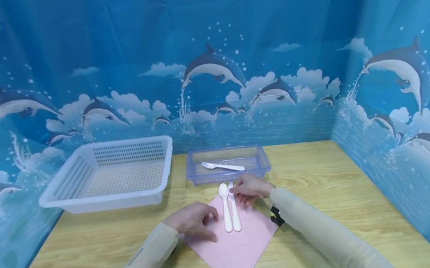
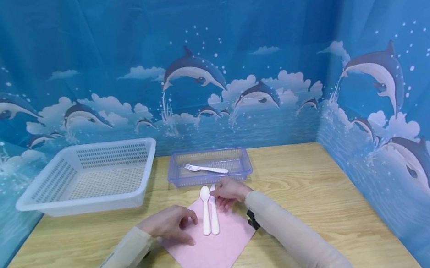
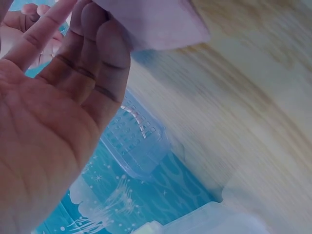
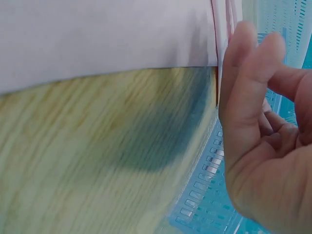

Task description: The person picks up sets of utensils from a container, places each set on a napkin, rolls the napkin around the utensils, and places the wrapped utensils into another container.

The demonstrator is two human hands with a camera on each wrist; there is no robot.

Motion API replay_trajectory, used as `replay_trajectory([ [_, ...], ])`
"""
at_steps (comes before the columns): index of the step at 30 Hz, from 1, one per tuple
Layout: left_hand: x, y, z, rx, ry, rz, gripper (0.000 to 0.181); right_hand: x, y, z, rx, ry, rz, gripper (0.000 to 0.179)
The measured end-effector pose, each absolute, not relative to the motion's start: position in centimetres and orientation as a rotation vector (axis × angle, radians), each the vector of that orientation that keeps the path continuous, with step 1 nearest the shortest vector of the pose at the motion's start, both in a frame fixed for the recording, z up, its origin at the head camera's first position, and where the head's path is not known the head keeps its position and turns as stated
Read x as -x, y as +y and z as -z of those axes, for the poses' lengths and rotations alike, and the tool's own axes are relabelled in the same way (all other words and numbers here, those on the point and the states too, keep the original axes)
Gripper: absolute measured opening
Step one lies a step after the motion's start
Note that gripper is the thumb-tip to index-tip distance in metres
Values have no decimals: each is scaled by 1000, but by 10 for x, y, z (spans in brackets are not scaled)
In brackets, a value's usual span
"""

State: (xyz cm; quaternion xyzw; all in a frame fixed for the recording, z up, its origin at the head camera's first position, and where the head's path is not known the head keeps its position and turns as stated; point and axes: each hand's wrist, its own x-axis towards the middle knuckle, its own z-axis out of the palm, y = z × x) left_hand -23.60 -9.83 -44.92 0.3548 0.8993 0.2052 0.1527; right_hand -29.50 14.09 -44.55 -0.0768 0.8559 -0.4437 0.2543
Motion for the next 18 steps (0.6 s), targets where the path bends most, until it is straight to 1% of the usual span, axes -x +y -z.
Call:
replay_trajectory([
  [5, 239, -95, 449, -1037, 2595, -626, 34, 296, 141, 444, 219, 2387, 1251, 25],
  [9, 242, -94, 448, -1051, 2642, -620, 24, 298, 139, 442, 257, 2460, 1274, 26],
  [13, 245, -93, 444, -995, 2720, -632, 15, 302, 137, 440, 304, 2573, 1277, 27],
  [18, 252, -91, 443, -888, 2814, -675, 10, 306, 135, 437, 355, 2704, 1247, 26],
])
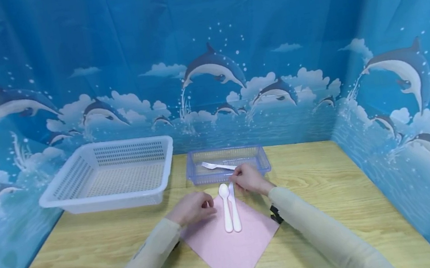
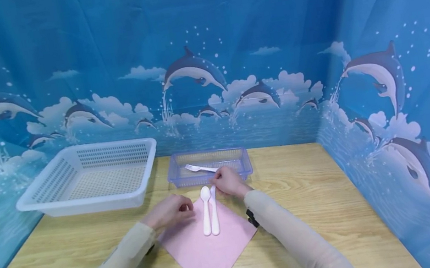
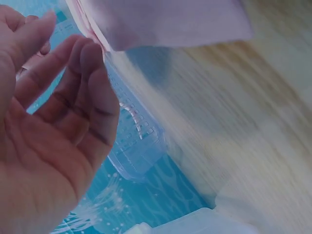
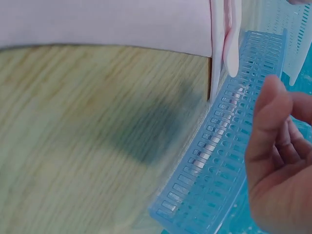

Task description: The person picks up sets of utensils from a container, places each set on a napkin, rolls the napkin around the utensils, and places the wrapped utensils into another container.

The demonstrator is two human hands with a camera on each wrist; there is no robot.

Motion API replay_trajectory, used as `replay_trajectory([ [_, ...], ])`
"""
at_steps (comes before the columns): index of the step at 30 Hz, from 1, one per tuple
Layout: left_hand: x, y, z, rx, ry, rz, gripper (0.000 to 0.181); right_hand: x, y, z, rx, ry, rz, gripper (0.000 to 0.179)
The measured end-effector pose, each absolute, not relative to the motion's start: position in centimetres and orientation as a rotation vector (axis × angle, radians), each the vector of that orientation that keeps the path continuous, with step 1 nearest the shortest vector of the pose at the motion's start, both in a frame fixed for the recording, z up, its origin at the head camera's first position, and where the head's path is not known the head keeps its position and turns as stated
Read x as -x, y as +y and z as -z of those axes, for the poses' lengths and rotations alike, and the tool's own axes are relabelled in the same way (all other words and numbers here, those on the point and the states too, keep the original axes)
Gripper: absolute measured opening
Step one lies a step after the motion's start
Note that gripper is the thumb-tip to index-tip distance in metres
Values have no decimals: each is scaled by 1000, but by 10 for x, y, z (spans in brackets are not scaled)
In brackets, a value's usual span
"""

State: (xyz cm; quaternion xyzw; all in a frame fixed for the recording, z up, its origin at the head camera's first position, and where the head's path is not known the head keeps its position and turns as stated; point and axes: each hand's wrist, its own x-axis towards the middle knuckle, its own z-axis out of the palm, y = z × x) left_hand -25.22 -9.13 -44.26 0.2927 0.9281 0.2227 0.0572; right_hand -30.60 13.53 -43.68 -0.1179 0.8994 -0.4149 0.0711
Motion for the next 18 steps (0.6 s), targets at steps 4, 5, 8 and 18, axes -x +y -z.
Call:
replay_trajectory([
  [4, 257, -92, 440, -779, 2896, -744, 9, 309, 132, 434, 370, 2814, 1193, 25],
  [5, 257, -92, 440, -747, 2914, -763, 9, 309, 131, 434, 372, 2846, 1171, 25],
  [8, 260, -93, 438, -663, 2970, -830, 9, 311, 129, 433, 373, 2918, 1135, 25],
  [18, 274, -100, 434, -428, 3176, -927, 12, 323, 126, 430, 404, 3154, 1001, 11],
])
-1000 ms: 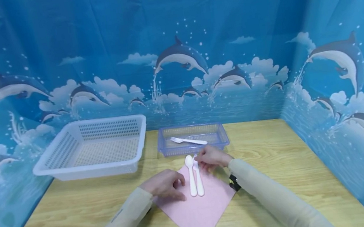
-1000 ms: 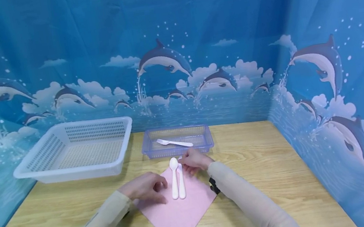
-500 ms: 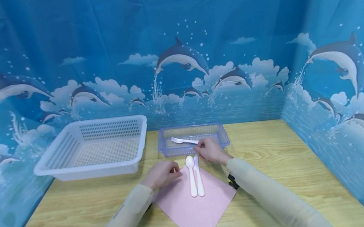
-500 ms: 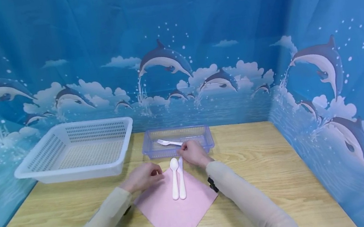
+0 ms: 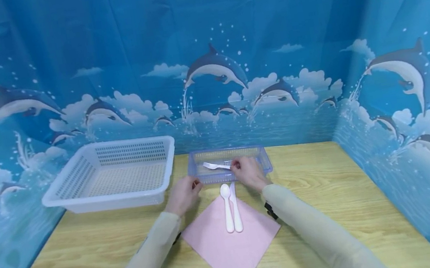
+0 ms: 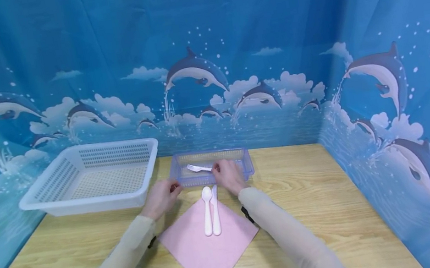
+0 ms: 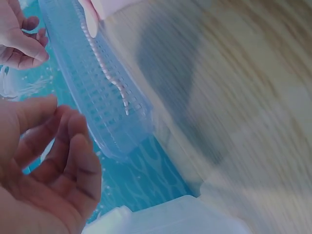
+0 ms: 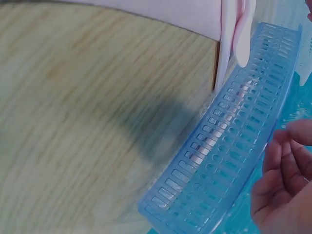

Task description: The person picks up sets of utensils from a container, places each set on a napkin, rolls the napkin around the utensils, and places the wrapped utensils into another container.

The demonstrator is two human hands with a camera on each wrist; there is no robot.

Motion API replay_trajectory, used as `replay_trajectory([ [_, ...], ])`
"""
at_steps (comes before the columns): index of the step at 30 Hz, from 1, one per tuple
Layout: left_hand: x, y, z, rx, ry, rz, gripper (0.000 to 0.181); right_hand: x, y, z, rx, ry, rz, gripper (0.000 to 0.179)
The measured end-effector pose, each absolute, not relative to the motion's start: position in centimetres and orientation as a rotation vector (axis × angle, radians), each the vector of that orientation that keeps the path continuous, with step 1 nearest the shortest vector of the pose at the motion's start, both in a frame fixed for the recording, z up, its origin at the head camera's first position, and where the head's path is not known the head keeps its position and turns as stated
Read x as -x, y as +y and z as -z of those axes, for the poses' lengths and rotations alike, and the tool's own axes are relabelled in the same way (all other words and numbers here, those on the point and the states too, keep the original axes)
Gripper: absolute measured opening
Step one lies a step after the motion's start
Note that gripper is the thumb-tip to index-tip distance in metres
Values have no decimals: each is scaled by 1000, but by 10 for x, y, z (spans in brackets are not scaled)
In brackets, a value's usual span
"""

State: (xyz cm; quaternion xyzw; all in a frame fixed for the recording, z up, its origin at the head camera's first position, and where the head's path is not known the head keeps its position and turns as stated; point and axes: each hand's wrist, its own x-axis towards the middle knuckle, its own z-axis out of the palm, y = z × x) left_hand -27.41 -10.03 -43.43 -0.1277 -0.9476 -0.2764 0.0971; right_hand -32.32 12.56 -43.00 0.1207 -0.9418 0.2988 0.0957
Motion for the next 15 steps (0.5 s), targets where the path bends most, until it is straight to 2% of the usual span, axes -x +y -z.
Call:
replay_trajectory([
  [4, 278, -101, 435, 288, -2736, 734, 13, 329, 124, 431, -384, -2829, -791, 15],
  [10, 284, -100, 439, 193, -2727, 628, 32, 336, 119, 435, -502, -2922, -688, 27],
  [15, 289, -98, 442, 155, -2768, 547, 24, 340, 118, 440, -574, -2995, -544, 38],
])
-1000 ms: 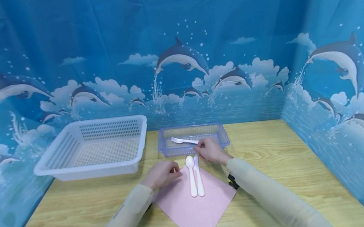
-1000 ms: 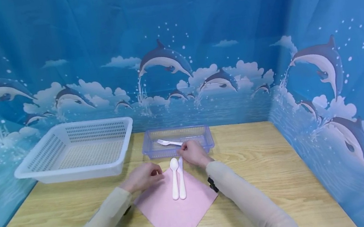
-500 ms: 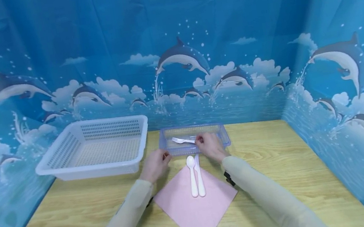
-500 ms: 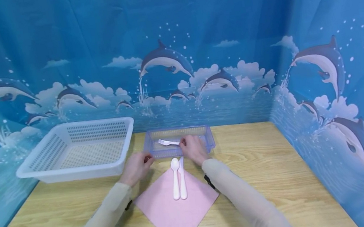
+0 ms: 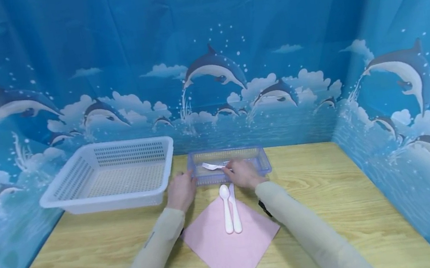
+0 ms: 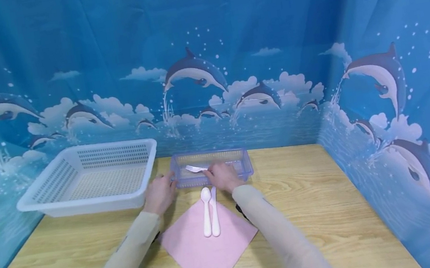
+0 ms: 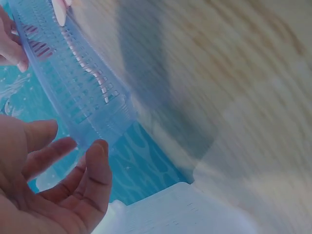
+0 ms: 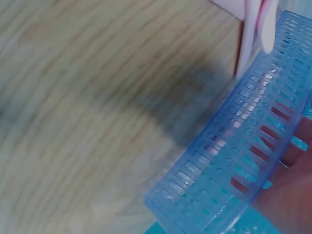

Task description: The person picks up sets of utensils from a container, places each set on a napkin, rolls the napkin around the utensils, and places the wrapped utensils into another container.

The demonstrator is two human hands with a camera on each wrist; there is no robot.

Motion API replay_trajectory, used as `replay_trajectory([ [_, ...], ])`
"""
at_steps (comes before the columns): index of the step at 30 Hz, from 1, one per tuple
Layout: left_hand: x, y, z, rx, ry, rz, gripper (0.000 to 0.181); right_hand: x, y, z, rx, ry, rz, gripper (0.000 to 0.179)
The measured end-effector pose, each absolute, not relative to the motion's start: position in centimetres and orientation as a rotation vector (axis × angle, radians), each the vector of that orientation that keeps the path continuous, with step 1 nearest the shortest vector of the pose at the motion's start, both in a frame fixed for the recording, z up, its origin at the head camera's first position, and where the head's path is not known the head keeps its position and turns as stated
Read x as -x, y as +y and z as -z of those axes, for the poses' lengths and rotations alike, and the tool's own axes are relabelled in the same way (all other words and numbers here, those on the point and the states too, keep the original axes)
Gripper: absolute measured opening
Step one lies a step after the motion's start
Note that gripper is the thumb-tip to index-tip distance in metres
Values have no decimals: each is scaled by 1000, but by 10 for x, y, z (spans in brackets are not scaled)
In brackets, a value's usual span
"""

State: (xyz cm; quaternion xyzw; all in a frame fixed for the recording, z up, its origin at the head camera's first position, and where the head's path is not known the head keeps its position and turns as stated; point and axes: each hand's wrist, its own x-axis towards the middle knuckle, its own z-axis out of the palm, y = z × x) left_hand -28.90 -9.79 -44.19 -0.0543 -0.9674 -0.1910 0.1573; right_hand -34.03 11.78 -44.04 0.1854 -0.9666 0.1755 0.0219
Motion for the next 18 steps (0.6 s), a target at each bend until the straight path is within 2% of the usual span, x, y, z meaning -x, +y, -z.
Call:
replay_trajectory([
  [4, 293, -98, 445, 166, -2775, 544, 18, 343, 118, 445, -588, -3003, -459, 45],
  [9, 297, -98, 449, 208, -2756, 582, 18, 345, 119, 448, -563, -3025, -425, 49],
  [18, 304, -101, 448, 236, -2755, 590, 23, 352, 113, 445, -436, -3237, -400, 70],
])
